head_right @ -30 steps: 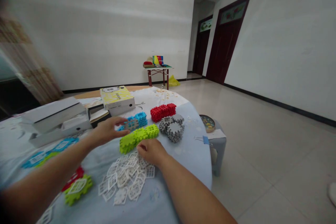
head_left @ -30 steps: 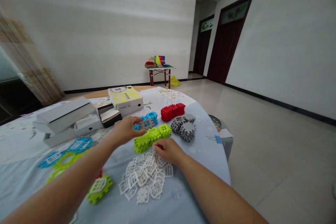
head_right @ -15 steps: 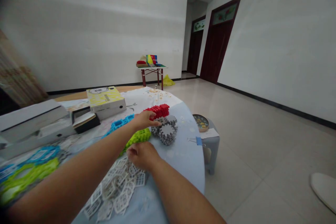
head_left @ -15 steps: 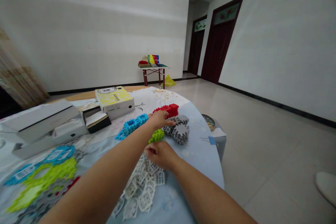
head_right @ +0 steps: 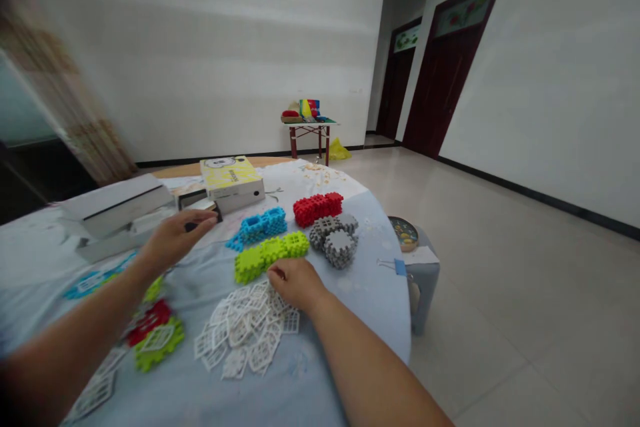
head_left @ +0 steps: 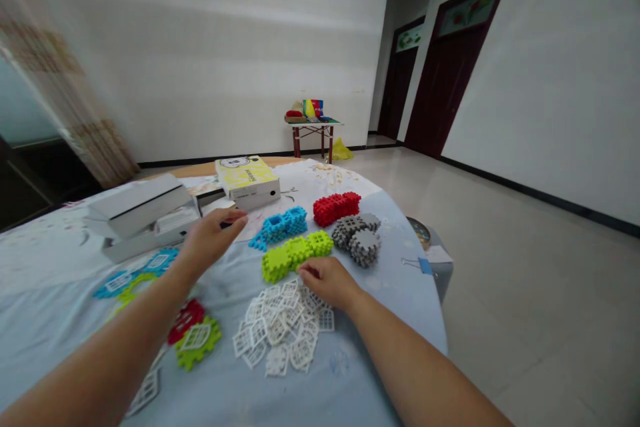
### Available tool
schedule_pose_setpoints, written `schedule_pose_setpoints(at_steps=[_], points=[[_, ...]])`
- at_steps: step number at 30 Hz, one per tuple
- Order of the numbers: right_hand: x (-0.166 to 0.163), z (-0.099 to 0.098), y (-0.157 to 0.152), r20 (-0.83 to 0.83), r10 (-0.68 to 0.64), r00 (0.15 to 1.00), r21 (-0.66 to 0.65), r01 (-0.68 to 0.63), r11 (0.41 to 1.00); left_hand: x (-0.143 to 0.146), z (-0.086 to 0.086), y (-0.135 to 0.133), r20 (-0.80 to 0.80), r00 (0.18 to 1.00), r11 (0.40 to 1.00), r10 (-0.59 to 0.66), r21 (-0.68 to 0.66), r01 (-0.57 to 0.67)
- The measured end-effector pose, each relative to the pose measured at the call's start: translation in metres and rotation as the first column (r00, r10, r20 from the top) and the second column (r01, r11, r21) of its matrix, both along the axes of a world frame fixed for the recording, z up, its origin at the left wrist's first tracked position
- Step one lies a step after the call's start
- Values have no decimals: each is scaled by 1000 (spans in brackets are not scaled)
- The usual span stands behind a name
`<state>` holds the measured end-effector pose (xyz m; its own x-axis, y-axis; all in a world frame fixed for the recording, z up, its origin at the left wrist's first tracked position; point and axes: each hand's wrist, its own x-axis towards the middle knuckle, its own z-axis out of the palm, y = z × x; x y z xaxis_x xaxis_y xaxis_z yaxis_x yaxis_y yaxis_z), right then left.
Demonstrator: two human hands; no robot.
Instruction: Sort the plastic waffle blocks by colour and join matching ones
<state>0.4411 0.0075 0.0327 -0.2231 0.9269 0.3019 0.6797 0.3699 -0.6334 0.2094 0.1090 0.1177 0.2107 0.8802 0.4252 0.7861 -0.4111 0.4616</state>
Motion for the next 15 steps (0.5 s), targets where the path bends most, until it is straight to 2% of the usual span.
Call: schedule_pose_setpoints(at_steps=[3, 7, 11, 15], points=[[0, 0, -1, -15, -1, 1000, 4, 1, 1000, -58, -15, -8, -9, 985, 984, 172, -43, -172], [0, 0, -3, -22, -3, 1000, 13, 3, 1000, -120, -37, -21, -23, 902, 898, 431, -90, -431], [-2, -2, -4, -6, 28, 1000, 47, -27, 999, -158, -56, -34, 9, 850, 845, 527, -112, -523], [-7, -3, -6, 24, 140, 990, 107, -141, 984, -177, -74, -40, 57, 821, 820, 569, -120, -560]])
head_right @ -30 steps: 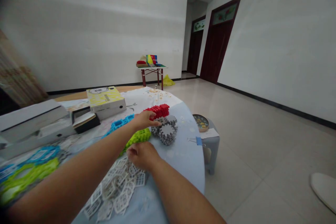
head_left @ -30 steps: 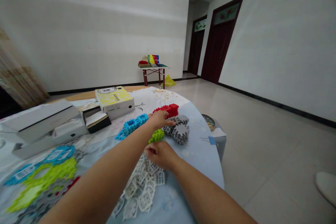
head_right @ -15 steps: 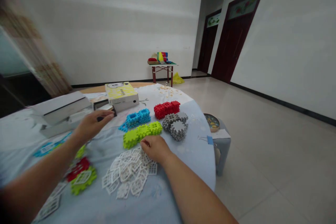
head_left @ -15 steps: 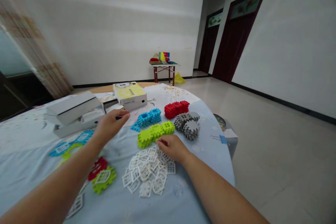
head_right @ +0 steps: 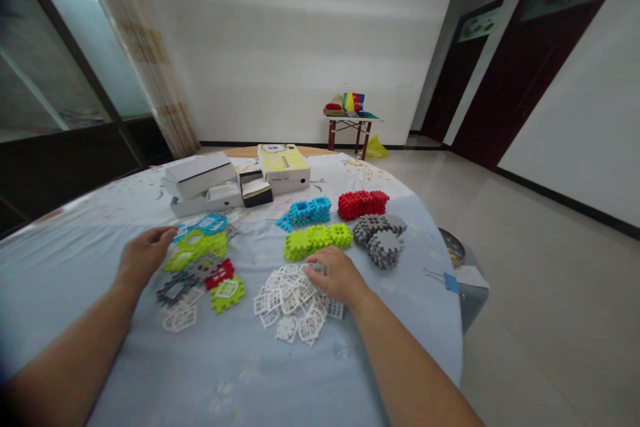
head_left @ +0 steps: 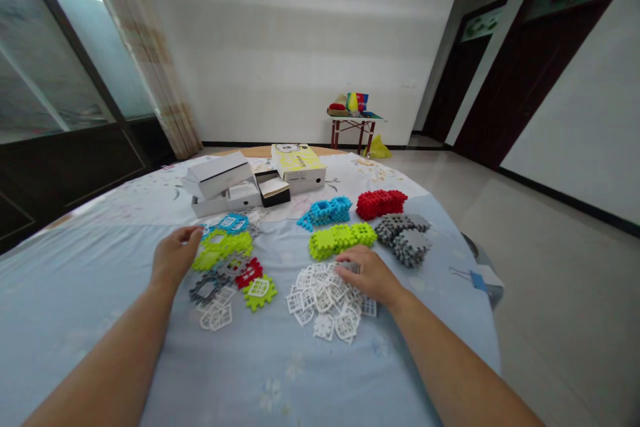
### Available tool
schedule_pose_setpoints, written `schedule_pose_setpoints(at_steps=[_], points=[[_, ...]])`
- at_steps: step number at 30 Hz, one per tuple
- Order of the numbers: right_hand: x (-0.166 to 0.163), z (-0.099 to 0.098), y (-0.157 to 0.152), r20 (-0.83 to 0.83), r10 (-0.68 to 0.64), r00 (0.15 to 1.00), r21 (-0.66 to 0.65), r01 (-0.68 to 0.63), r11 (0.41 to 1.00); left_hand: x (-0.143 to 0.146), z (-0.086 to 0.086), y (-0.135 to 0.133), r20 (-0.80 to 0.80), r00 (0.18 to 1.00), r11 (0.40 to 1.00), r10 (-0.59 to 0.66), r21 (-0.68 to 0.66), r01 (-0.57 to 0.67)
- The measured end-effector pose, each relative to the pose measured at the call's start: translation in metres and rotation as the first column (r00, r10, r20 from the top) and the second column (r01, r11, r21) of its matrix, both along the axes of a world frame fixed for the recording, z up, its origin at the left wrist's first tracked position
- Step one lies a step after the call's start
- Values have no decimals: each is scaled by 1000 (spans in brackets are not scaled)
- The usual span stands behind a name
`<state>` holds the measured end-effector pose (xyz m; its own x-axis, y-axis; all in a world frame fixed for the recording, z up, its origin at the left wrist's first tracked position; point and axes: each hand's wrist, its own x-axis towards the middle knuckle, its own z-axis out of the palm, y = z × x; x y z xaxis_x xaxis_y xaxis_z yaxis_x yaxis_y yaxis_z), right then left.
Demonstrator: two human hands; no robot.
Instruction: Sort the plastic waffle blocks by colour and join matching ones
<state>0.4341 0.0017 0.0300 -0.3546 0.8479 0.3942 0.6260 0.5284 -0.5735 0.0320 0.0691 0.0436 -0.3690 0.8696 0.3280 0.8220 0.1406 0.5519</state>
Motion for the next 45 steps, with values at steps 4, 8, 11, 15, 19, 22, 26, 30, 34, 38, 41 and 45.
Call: schedule_pose_setpoints(at_steps=[4, 8, 11, 15, 19, 22, 26, 30, 34, 38, 41, 45], points=[[-2, 0, -2, 64, 103, 993, 4, -104, 995, -4, -14, 0, 52, 999, 1000, 2, -6, -2], [4, 3, -4, 123, 117, 985, -40, -113, 993, 3, -23, 2, 54, 995, 997, -81, -10, 82], [7, 8, -5, 128, 74, 989, -8, -73, 997, 10, -25, 4, 21, 990, 990, -142, 17, 142], [-11, 19, -6, 109, 55, 992, 72, -63, 995, 19, -25, 6, -35, 977, 974, -209, 82, 212], [-59, 30, -6, 176, 203, 963, 78, -220, 972, 28, -25, 4, -28, 975, 968, -222, 110, 224], [-99, 31, -5, 235, 284, 930, 67, -307, 949, 33, -24, 3, -25, 973, 967, -230, 103, 231], [-135, 24, -2, 318, 318, 893, 32, -345, 938, 30, -23, 4, -16, 976, 972, -216, 94, 216], [-145, 15, 1, 375, 322, 869, -8, -344, 939, 26, -23, 5, 10, 982, 979, -187, 86, 185], [-146, 10, 1, 337, 322, 885, -14, -338, 941, 26, -26, 6, -2, 980, 977, -199, 78, 198], [-148, 10, -1, 262, 340, 903, -40, -342, 939, 27, -28, 7, -4, 980, 977, -197, 78, 197], [-140, 19, -4, 198, 322, 926, -73, -314, 947, 27, -26, 6, 6, 980, 977, -200, 82, 199], [-103, 41, -8, 129, 278, 952, -75, -270, 960, 27, -26, 5, 18, 982, 979, -189, 77, 187]])
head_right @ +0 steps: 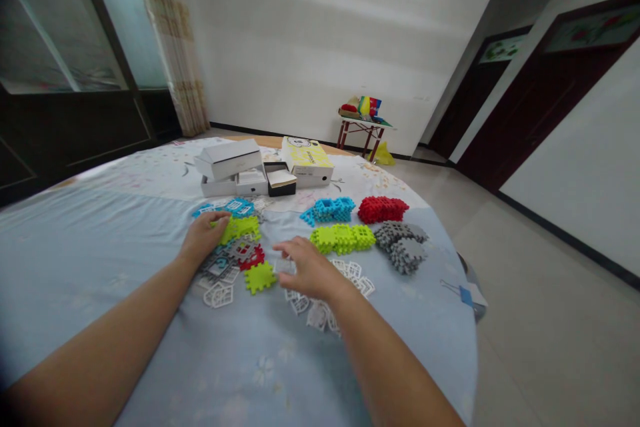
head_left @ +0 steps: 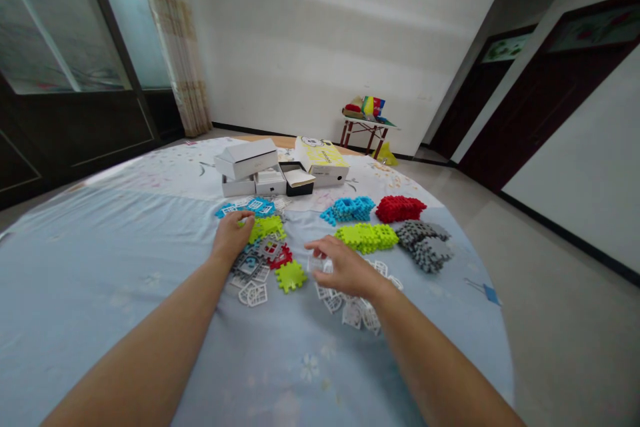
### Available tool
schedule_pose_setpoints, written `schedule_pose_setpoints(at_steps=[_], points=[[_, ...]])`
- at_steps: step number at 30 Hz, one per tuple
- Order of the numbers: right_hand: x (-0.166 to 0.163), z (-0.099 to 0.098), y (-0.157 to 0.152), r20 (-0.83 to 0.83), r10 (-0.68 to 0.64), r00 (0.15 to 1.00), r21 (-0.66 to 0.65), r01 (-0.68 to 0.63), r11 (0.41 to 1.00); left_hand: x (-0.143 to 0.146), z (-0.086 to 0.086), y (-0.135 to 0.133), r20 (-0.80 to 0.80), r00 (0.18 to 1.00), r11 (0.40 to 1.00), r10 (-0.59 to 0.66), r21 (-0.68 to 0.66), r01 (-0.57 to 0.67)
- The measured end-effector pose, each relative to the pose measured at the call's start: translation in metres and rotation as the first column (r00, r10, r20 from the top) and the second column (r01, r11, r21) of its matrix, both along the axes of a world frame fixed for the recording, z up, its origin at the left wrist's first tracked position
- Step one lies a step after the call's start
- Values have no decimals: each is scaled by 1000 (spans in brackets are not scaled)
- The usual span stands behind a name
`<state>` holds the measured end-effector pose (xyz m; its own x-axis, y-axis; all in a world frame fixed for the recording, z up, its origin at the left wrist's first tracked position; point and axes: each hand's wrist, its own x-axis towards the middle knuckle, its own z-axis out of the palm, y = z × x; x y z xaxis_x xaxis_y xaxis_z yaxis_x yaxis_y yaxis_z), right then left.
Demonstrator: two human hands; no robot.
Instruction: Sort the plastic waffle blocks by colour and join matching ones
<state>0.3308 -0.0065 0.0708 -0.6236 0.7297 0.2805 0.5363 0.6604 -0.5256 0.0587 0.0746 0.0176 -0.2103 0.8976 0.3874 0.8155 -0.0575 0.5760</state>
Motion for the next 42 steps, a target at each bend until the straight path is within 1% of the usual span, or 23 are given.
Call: schedule_pose_setpoints(at_steps=[2, 5, 7, 9, 11, 12, 14, 17, 19, 22, 24, 27, 30, 33, 36, 37, 39, 41, 42], points=[[23, 12, -2, -3, -42, 999, 1, 42, 999, -1, -1, 2, -2, 1000, 1000, 4, 0, -4], [52, 23, -5, 68, -84, 994, -35, 86, 996, -2, -4, 4, -13, 1000, 1000, -5, 9, 5], [61, 24, -5, 97, -118, 988, -47, 123, 991, -2, -5, 5, -15, 1000, 1000, -10, 11, 11], [62, 21, -4, 80, -168, 982, -25, 171, 985, -3, -5, 6, -5, 1000, 1000, -8, 9, 8], [54, 17, -3, 44, -190, 981, 5, 190, 982, -3, -6, 6, 4, 1000, 1000, -8, 13, 7], [47, 15, -2, 36, -178, 983, 17, 177, 984, -3, -6, 6, 6, 1000, 1000, -8, 17, 8], [30, 11, -3, 47, -116, 992, 36, 114, 993, -3, -7, 7, 5, 1000, 1000, -11, 28, 11], [2, 7, -7, 124, -28, 992, 66, 20, 998, -4, -8, 7, 8, 1000, 999, -12, 36, 11], [-15, 3, -11, 189, -56, 980, 98, 38, 994, -4, -8, 8, 11, 1000, 999, -9, 38, 8], [-36, -6, -15, 285, -183, 941, 159, 142, 977, -5, -8, 9, 6, 1000, 999, -2, 34, 2], [-45, -12, -16, 332, -242, 912, 188, 188, 964, -5, -9, 9, -1, 1000, 1000, -4, 30, 4], [-52, -19, -16, 369, -250, 895, 205, 184, 961, -6, -11, 11, -7, 1000, 1000, 0, 28, 1], [-51, -20, -17, 367, -204, 908, 176, 148, 973, -7, -12, 12, -8, 1000, 999, 6, 34, -6], [-40, -13, -17, 312, -151, 938, 111, 122, 986, -8, -11, 11, -7, 1000, 1000, 2, 31, -2], [-12, -1, -9, 200, -149, 968, 57, 141, 988, -8, -9, 10, -12, 1000, 1000, -3, 22, 4], [1, 3, -4, 160, -186, 970, 47, 180, 982, -8, -8, 10, -17, 1000, 1000, -4, 20, 4], [31, 8, 9, 93, -335, 937, 55, 332, 942, -8, -8, 10, -27, 1000, 1000, -1, 14, 2], [62, 10, 24, 52, -509, 859, 85, 504, 859, -9, -8, 11, -32, 999, 1000, -4, 9, 4], [77, 10, 31, 47, -573, 818, 107, 566, 817, -9, -8, 11, -31, 999, 1000, -6, 10, 6]])
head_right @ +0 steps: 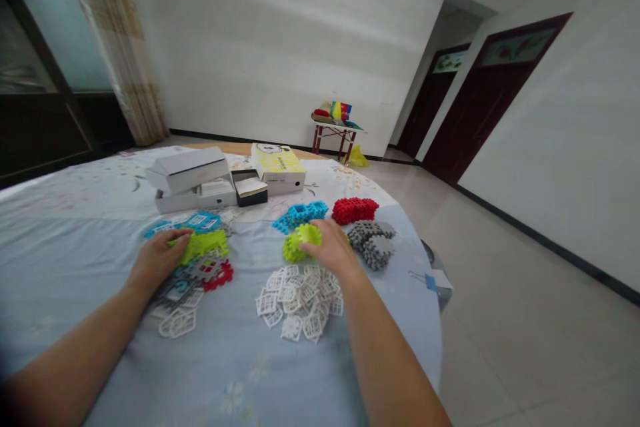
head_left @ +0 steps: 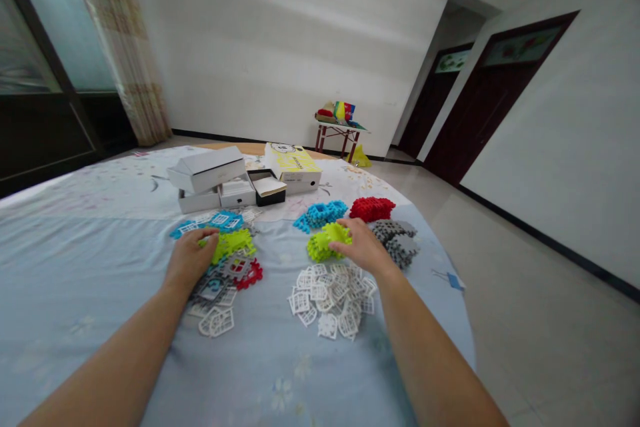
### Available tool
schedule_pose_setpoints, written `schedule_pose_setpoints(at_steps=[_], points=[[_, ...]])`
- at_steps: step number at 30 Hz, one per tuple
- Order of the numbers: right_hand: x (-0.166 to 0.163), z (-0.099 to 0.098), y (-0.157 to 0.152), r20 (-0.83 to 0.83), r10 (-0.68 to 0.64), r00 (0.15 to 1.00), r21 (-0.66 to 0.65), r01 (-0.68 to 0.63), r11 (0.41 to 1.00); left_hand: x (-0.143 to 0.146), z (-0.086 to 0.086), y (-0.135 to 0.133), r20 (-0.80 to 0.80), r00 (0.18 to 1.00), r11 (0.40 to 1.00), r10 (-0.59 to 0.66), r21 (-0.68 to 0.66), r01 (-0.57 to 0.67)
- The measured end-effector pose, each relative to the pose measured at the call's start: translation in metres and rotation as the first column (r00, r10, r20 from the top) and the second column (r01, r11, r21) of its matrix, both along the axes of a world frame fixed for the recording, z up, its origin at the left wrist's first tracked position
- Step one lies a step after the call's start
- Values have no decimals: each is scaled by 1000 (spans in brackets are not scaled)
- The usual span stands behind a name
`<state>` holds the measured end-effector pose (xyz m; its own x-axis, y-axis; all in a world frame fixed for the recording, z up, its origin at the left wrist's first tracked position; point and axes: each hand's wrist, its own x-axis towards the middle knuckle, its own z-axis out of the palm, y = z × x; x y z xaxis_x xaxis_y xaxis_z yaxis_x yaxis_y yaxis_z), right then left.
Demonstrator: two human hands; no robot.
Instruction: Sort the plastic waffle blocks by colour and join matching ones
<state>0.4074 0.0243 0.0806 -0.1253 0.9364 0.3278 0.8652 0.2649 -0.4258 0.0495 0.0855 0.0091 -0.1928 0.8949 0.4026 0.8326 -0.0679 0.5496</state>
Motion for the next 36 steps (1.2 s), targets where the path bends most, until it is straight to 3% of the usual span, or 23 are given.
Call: schedule_pose_setpoints(at_steps=[4, 8, 12, 16, 20, 24, 29, 32, 36], points=[[41, -8, 18, 87, -199, 976, 26, 198, 980, -1, -1, 1, -10, 1000, 1000, -14, 4, 14], [54, -18, 24, 164, -304, 938, 1, 308, 951, -2, -2, 1, -18, 1000, 1000, -10, -3, 10], [53, -21, 24, 191, -335, 923, 13, 339, 941, -3, -4, 2, -23, 1000, 1000, -11, 2, 12], [50, -13, 22, 147, -312, 939, 116, 297, 948, -2, -5, 3, -5, 1000, 1000, 2, 4, -2], [32, -3, 17, 70, -178, 981, 190, 162, 968, 2, -2, 0, 14, 1000, 1000, 6, 2, -6], [-14, 0, -1, -5, 113, 994, 212, -109, 971, 7, 2, -5, 20, 1000, 1000, 5, -4, -5], [-83, -3, -33, 43, 500, 865, 95, -502, 860, 9, 5, -9, 34, 999, 1000, 4, 15, -5], [-105, -8, -41, 96, 574, 813, 27, -579, 815, 9, 4, -8, 33, 999, 1000, -8, 15, 7], [-108, -14, -37, 104, 546, 831, 6, -550, 835, 10, 2, -6, -35, 999, 1000, -1, 9, 1]])
